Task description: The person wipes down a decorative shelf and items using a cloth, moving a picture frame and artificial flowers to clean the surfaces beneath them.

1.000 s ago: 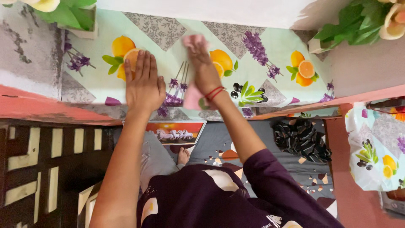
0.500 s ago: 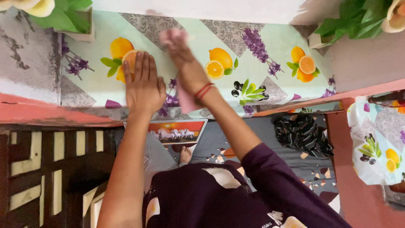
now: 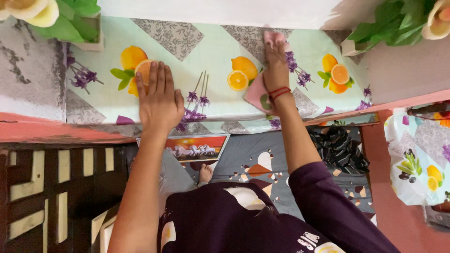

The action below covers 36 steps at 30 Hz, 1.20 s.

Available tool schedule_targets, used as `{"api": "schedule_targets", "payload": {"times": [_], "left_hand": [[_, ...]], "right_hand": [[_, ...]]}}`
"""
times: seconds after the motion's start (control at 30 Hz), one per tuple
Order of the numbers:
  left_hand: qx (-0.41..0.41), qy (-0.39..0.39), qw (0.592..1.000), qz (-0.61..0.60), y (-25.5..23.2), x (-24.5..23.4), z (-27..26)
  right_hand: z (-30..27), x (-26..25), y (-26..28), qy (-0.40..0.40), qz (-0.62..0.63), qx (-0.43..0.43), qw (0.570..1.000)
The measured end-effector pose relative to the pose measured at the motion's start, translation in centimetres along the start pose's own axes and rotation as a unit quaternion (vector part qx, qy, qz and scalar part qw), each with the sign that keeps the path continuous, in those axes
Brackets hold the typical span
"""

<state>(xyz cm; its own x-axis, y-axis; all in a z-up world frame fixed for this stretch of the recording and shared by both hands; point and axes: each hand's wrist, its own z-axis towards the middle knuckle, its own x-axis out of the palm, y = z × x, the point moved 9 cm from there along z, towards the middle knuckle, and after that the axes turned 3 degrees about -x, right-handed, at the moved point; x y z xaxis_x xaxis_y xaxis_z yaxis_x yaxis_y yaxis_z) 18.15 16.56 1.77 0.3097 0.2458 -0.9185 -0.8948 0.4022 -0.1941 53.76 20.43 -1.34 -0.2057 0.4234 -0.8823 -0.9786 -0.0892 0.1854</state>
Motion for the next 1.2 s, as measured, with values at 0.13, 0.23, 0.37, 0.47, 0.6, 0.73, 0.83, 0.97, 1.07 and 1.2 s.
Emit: {"api": "schedule_targets", "payload": {"times": [0.13, 0.23, 0.37, 0.47, 0.6, 0.73, 0.83, 0.97, 1.07, 1.2], "left_hand": [[-0.003, -0.004, 1.0, 0.0, 0.1, 0.1, 0.4], [-0.006, 0.004, 1.0, 0.0, 0.0, 0.2, 0.0], [-0.025, 0.068, 0.997, 0.008, 0.5, 1.0, 0.2], [-0.006, 0.004, 1.0, -0.016, 0.1, -0.1, 0.0], [-0.001, -0.004, 1.0, -0.008, 0.1, 0.0, 0.1], [-0.002, 0.003, 1.0, -0.005, 0.0, -0.1, 0.0], [-0.005, 0.008, 1.0, -0.006, 0.0, -0.1, 0.1], [-0.009, 0.003, 1.0, -0.002, 0.1, -0.1, 0.1], [-0.011, 0.004, 1.0, -0.001, 0.1, 0.1, 0.3], [-0.01, 0.003, 1.0, 0.012, 0.2, 0.2, -0.1]], "right_hand": [[0.7, 0.6, 7.0, -0.038, 0.072, -0.06, 0.995], [1.1, 3.8, 19.8, -0.002, 0.183, -0.171, 0.968], [4.0, 7.4, 28.2, 0.095, 0.186, -0.21, 0.955], [5.2, 7.0, 24.7, 0.085, 0.166, -0.177, 0.966], [5.4, 6.4, 13.8, 0.104, 0.1, -0.078, 0.986], [4.0, 4.3, 2.1, 0.013, 0.011, -0.062, 0.998], [3.0, 2.5, -6.0, 0.042, 0.073, 0.04, 0.996], [3.0, -0.4, -5.9, -0.012, -0.014, 0.057, 0.998], [2.8, -0.7, 4.2, -0.054, 0.064, -0.037, 0.996], [4.2, 5.0, 21.6, 0.034, 0.206, -0.175, 0.962]]}}
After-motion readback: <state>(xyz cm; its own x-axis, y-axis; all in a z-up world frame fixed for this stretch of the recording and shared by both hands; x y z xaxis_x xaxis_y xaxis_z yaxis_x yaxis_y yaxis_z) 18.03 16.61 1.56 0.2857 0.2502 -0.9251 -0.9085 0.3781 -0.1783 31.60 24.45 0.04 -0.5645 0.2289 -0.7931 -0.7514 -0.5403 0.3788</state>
